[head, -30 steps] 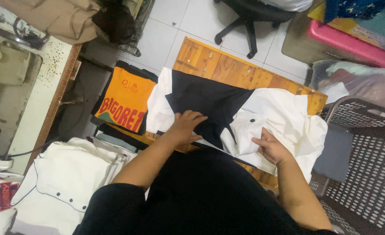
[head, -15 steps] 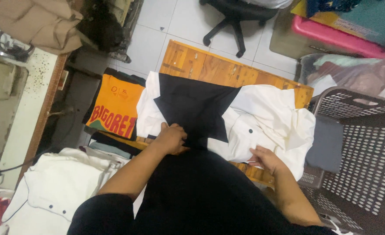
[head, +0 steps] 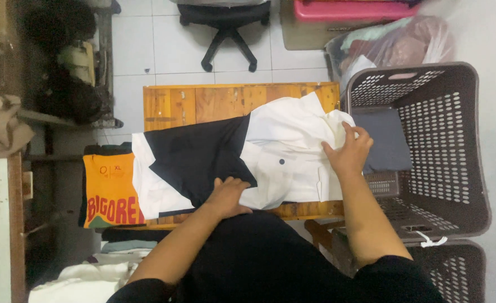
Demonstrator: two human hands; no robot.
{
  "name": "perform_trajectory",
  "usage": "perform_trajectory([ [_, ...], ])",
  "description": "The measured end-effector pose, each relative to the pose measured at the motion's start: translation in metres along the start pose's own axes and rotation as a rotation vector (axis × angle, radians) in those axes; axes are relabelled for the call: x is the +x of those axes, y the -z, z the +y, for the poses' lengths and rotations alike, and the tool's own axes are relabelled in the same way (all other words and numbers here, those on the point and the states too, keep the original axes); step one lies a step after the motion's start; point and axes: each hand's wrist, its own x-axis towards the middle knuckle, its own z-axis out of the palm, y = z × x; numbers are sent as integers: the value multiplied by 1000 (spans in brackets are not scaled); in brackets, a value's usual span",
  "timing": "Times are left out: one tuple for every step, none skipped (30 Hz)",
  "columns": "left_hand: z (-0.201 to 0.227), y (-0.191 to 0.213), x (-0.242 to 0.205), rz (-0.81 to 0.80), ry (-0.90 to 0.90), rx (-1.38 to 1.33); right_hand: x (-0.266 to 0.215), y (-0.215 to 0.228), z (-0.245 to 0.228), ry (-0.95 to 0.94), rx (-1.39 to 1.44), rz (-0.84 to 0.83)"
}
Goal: A person takes a shirt from a basket and carefully folds it on a wooden table in a sewing factory environment.
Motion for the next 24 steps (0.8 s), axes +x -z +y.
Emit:
perform_trajectory([
  [-6,-17,14,-7,-7,13,6,-1,4,-15,2,6],
  [-11,-36,26,-30,-18,49,11,-2,9,-64,-117,-248],
  [-17,-55,39,-53,-29,86,15,-2,14,-114,-233,-504],
  [-17,-47,39,-56,-37,95,19,-10,27,-125,-231,-499],
  [-18,-39,39,22,35,-141,22,-18,40,-132,-202,-473],
  [-20,-31,38,100,112,-378,25,-28,52,-136,-170,-449],
  [-24,-5,35,96,109,-369,34,-28,56,-145,-166,-445],
  [-27,17,29,251,122,-469,37,-27,61,-160,-27,-425],
  [-30,39,23,408,136,-567,39,-27,66,-175,111,-403],
  [-46,53,26,408,143,-566,41,-21,66,-172,114,-408],
  [-63,67,28,559,187,-605,44,-15,64,-238,115,-416],
  [-80,85,33,717,222,-638,51,-9,63,-302,117,-414],
  [-84,104,31,724,219,-634,55,-11,67,-297,122,-408],
  [-87,119,26,891,256,-625,56,-14,72,-316,140,-379],
  [-91,134,22,1057,293,-612,58,-16,76,-334,158,-351],
  [-95,138,22,1061,298,-613,58,-16,81,-328,159,-354],
  [-100,143,22,1208,332,-655,58,-16,85,-356,162,-329],
  [-105,149,23,1355,363,-694,58,-16,89,-387,166,-303],
  [-113,150,21,1358,365,-693,60,-13,90,-383,167,-304],
  [-121,151,21,1445,309,-773,60,-8,92,-367,133,-260],
  [-128,152,22,1530,250,-854,60,-4,95,-351,100,-216],
  [-143,151,24,1528,248,-860,59,-6,103,-351,94,-214],
  [-159,151,27,1553,233,-853,58,-8,110,-358,45,-233],
  [-174,149,28,1577,221,-846,57,-11,116,-363,-5,-254],
])
